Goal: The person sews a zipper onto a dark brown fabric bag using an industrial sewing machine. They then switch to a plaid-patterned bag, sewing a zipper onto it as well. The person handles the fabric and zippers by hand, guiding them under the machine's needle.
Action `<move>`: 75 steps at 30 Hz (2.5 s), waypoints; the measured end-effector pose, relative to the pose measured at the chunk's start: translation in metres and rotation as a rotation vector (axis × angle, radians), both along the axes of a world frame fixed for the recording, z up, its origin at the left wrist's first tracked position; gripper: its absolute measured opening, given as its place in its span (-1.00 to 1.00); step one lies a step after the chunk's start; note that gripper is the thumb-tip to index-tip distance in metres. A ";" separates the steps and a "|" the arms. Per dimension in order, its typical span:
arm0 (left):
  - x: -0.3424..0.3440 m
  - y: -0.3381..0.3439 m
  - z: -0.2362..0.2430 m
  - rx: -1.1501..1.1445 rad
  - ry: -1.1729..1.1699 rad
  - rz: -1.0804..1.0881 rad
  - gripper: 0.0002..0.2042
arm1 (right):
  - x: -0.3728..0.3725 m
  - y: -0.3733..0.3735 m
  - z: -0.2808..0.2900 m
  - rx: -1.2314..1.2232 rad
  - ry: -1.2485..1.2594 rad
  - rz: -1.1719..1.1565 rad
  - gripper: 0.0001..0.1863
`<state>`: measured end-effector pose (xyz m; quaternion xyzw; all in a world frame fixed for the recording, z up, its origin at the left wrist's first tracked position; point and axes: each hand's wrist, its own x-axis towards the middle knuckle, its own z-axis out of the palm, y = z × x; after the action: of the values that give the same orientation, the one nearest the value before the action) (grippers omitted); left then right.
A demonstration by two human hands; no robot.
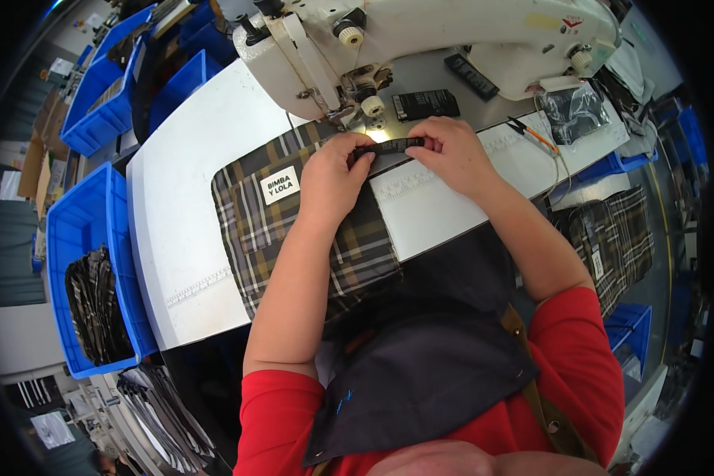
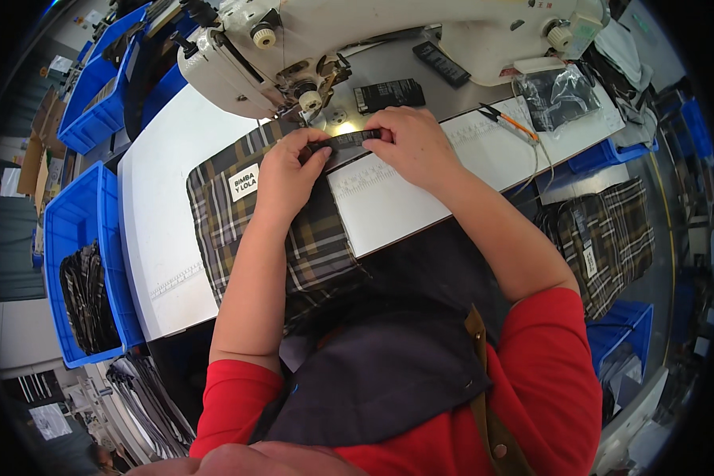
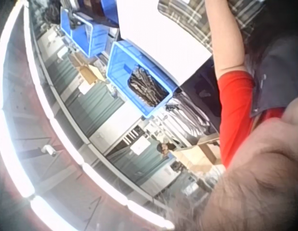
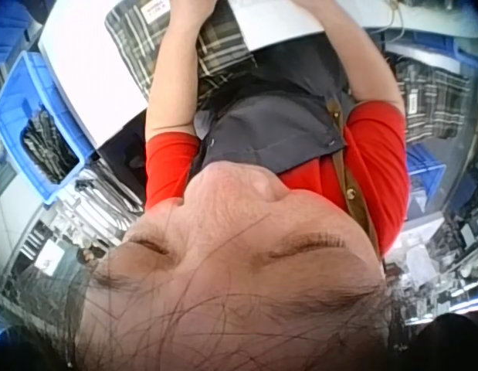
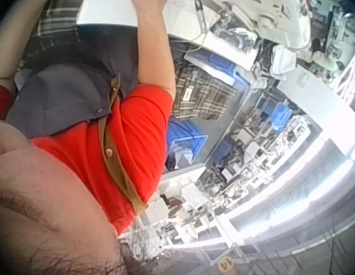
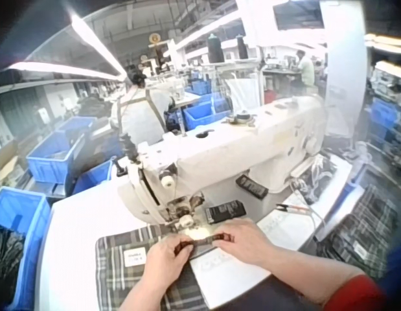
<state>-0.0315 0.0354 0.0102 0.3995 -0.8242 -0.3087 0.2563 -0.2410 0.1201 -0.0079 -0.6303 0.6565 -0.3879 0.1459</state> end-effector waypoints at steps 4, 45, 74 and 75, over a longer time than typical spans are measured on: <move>0.001 -0.001 0.000 0.034 -0.007 0.009 -0.80 | 0.000 0.000 0.002 0.022 -0.018 -0.014 -0.78; -0.019 0.008 -0.003 -0.536 0.101 -0.113 -0.88 | 0.006 0.002 0.004 -0.059 0.023 0.108 -0.81; 0.046 -0.038 0.028 0.465 0.029 0.016 -0.86 | 0.041 -0.025 0.006 -0.341 0.754 0.682 -0.42; 0.042 -0.041 0.028 0.441 -0.042 0.008 -0.86 | 0.039 -0.025 0.002 -0.349 0.732 0.690 -0.39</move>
<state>0.0102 -0.0055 0.0384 0.4555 -0.7404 -0.4720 0.1468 -0.2016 0.0952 -0.0059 -0.9187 0.3447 -0.1754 -0.0804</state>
